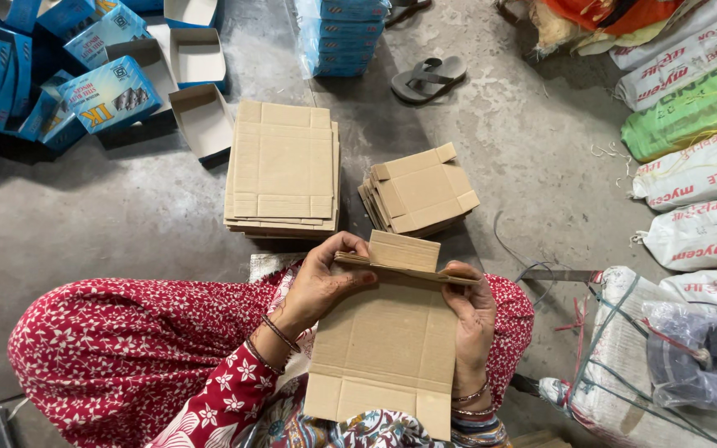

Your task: The person sits on the floor and folds flat cardboard pieces into small rectangular boxes. She repeatedly picks up a flat piece, folds the side flaps inward, and stacks the finished boxes. The workspace contains stacks of blue printed boxes and large white sacks.

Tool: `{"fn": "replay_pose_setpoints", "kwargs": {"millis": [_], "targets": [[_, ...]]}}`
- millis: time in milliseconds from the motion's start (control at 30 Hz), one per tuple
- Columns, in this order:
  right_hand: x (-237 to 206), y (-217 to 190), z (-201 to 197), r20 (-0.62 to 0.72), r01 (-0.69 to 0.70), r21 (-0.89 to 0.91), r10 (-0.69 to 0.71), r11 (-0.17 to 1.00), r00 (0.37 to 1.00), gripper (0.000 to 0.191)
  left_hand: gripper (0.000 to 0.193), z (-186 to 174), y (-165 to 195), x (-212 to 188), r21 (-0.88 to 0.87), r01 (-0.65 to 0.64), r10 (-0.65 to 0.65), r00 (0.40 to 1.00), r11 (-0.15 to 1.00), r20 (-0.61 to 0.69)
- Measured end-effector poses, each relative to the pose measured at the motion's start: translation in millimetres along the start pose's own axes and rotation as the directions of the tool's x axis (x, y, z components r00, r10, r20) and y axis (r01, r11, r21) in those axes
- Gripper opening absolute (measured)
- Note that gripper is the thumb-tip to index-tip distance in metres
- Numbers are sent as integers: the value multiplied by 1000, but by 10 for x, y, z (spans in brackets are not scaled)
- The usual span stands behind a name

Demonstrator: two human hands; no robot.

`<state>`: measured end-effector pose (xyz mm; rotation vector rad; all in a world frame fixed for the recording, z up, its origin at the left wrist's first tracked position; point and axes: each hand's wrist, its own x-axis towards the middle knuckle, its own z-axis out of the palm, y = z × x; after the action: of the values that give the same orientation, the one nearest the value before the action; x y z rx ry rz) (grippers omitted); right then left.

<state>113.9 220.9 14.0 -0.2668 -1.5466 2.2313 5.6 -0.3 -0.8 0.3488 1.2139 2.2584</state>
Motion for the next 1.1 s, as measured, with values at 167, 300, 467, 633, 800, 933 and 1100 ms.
{"fn": "replay_pose_setpoints", "kwargs": {"millis": [167,300,467,633,800,933,1100], "targets": [[-67,2,49,-4,-81,135,82,988,997,38,22,-21,-26,40,45,35,-30,992,998,-119],[-117,-3,29,-68,-4,99,11,995,998,38,23,6,-19,82,-19,54,-56,985,998,-162],[-137,70,-153,136,157,-13,-154,987,979,19,26,17,-15,115,-125,90,-108,983,988,-150],[6,206,-348,12,60,-57,-60,997,998,25,18,-33,4,37,-289,15,-10,1000,957,19],[109,182,-264,98,45,-24,-42,999,994,24,14,-109,-73,-29,205,-153,131,984,967,117],[26,80,-1,9,-75,-50,75,996,997,32,19,-215,-209,-28,-214,-2,5,1000,977,11],[-29,89,187,65,-364,32,361,931,930,41,12,-453,-69,101,-329,-156,188,980,931,67]]}}
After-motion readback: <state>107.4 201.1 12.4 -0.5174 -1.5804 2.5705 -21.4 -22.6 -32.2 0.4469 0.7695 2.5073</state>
